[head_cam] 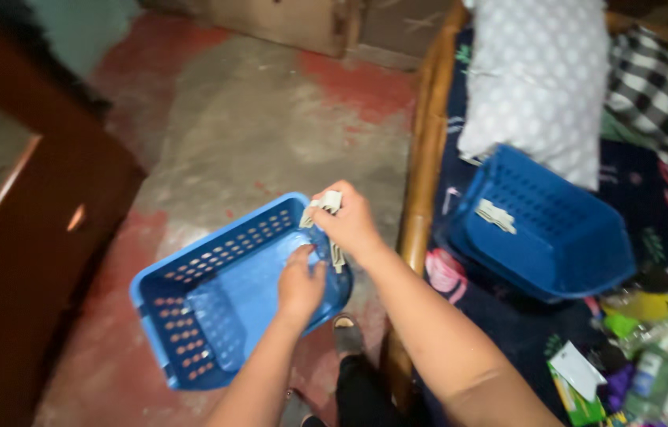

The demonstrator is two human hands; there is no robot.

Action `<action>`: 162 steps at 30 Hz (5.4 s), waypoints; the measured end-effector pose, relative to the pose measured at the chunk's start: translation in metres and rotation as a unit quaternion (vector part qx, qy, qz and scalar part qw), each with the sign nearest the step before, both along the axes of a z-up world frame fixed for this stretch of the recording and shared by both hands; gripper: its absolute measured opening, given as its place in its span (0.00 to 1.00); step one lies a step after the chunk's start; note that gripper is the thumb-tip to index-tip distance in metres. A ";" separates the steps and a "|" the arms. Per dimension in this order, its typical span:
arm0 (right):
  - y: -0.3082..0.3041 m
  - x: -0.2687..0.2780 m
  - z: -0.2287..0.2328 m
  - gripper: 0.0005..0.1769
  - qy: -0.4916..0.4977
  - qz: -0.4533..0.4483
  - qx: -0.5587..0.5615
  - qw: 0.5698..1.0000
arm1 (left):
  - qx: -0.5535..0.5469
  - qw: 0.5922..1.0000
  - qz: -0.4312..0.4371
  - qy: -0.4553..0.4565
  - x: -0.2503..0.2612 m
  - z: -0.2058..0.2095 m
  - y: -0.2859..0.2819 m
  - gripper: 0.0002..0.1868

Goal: The person assembles blue plastic baskets by inserting white plastic clips into the basket corners. They handle multiple baskets, attaching clips one by one, and place the assembled baskets on a nearby bed.

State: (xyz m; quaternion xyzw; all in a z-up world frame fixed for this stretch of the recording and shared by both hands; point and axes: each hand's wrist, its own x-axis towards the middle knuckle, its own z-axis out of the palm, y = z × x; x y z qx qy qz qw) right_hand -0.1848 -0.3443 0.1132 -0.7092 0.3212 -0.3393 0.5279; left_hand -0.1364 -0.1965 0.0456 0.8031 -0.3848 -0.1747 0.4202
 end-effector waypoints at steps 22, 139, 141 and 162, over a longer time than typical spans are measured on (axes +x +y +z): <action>-0.243 -0.335 -0.131 0.17 -0.145 -0.506 0.122 0.841 | 0.011 0.943 -0.312 0.114 -0.264 -0.033 -0.287 0.26; 0.284 0.132 -0.147 0.21 0.333 0.381 -0.210 0.837 | -0.268 0.701 0.461 0.474 0.033 -0.217 0.254 0.20; 0.285 0.128 -0.142 0.20 0.329 0.371 -0.200 0.845 | -0.262 0.712 0.464 0.458 0.033 -0.245 0.248 0.21; 0.300 0.105 -0.195 0.22 0.205 0.279 -0.136 0.928 | -0.004 0.888 0.405 0.217 0.079 -0.243 0.224 0.27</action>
